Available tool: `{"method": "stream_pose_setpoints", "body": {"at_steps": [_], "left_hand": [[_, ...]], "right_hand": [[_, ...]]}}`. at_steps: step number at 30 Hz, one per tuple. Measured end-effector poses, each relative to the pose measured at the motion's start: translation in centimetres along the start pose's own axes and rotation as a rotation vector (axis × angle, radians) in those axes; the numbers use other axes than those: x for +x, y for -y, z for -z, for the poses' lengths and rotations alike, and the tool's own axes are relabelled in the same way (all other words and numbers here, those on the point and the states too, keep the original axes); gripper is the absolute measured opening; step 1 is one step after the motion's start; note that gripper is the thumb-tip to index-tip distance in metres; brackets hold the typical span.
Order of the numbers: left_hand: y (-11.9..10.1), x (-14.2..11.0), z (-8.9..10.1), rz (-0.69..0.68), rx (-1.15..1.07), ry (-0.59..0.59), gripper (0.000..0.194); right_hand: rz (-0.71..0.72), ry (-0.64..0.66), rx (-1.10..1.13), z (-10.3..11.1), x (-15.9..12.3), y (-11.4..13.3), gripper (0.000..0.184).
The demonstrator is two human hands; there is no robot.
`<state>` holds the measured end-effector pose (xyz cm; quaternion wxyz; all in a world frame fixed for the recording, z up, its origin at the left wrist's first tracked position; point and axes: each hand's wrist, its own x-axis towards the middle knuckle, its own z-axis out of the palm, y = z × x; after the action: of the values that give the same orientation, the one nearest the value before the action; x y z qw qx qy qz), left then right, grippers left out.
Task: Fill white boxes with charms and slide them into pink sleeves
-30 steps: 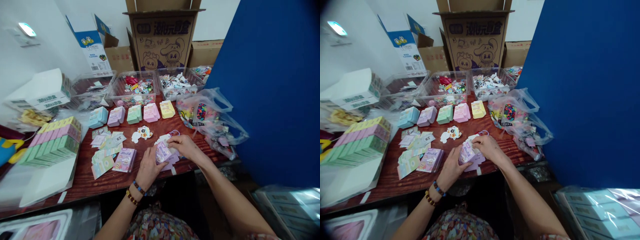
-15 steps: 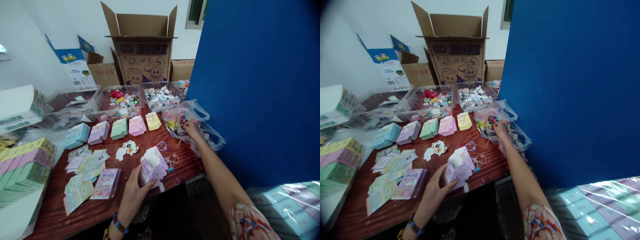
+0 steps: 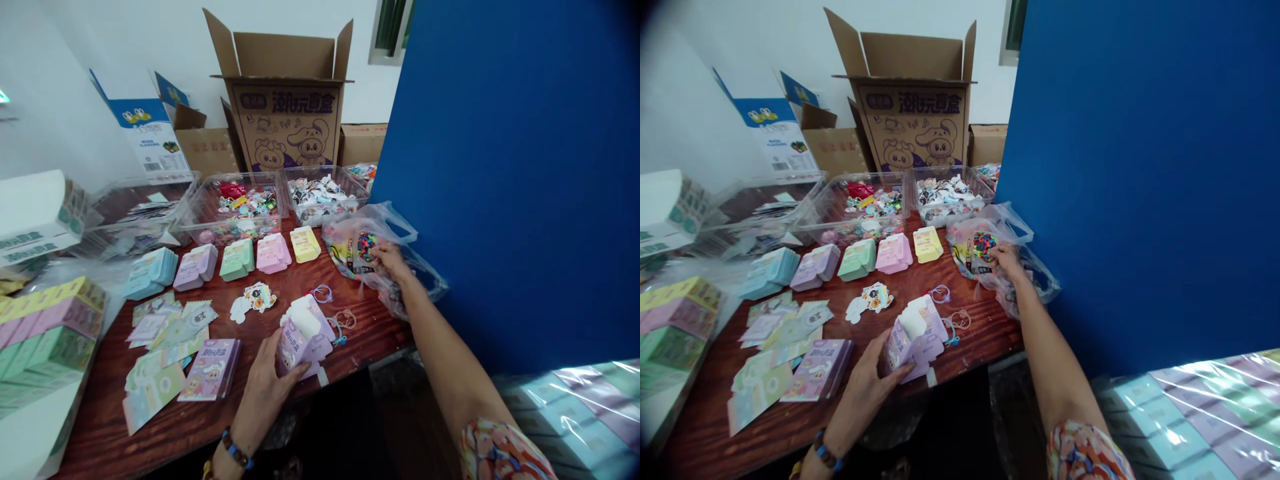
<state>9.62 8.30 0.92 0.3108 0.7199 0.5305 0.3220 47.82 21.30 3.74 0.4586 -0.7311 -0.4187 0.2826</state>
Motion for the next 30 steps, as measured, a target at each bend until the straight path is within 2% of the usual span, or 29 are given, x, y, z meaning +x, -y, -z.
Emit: {"method": "stream_pose_setpoints", "body": {"at_steps": [5,7,11,13,15,19,22,26,30], "left_hand": [[0.2,0.0,-0.4,-0.093,0.057,-0.058,0.064],[-0.1,0.1,-0.3,-0.114,0.102,-0.045,0.064],[-1.3,0.7,0.1,-0.125,0.156,-0.009,0.068],[-2.0,0.9,0.3,-0.134,0.143,0.01,0.073],[-2.6,0.8,0.4,-0.148,0.12,0.024,0.075],[-3.0,0.2,0.7,-0.168,0.097,0.025,0.076],[-2.6,-0.2,1.0,-0.164,0.08,0.002,0.077],[-2.1,-0.4,1.3,-0.125,0.023,-0.047,0.073],[-2.5,-0.7,1.3,-0.021,-0.081,-0.129,0.07]], "right_hand": [[0.052,0.139,0.196,1.1,-3.6,3.0,0.029],[0.06,0.292,0.264,1.0,-6.2,4.5,0.032],[0.086,0.715,0.333,-0.8,-11.8,7.7,0.029],[0.125,0.848,0.268,-2.1,-13.9,8.8,0.025],[0.171,0.903,0.167,-3.4,-15.3,9.4,0.022],[0.389,0.773,-0.089,-5.3,-16.6,9.7,0.019],[0.545,0.649,-0.217,-5.4,-17.5,10.2,0.02],[0.6,0.459,-0.193,-5.0,-19.6,10.1,0.023],[0.708,0.319,-0.152,-5.8,-22.3,8.4,0.024]]}}
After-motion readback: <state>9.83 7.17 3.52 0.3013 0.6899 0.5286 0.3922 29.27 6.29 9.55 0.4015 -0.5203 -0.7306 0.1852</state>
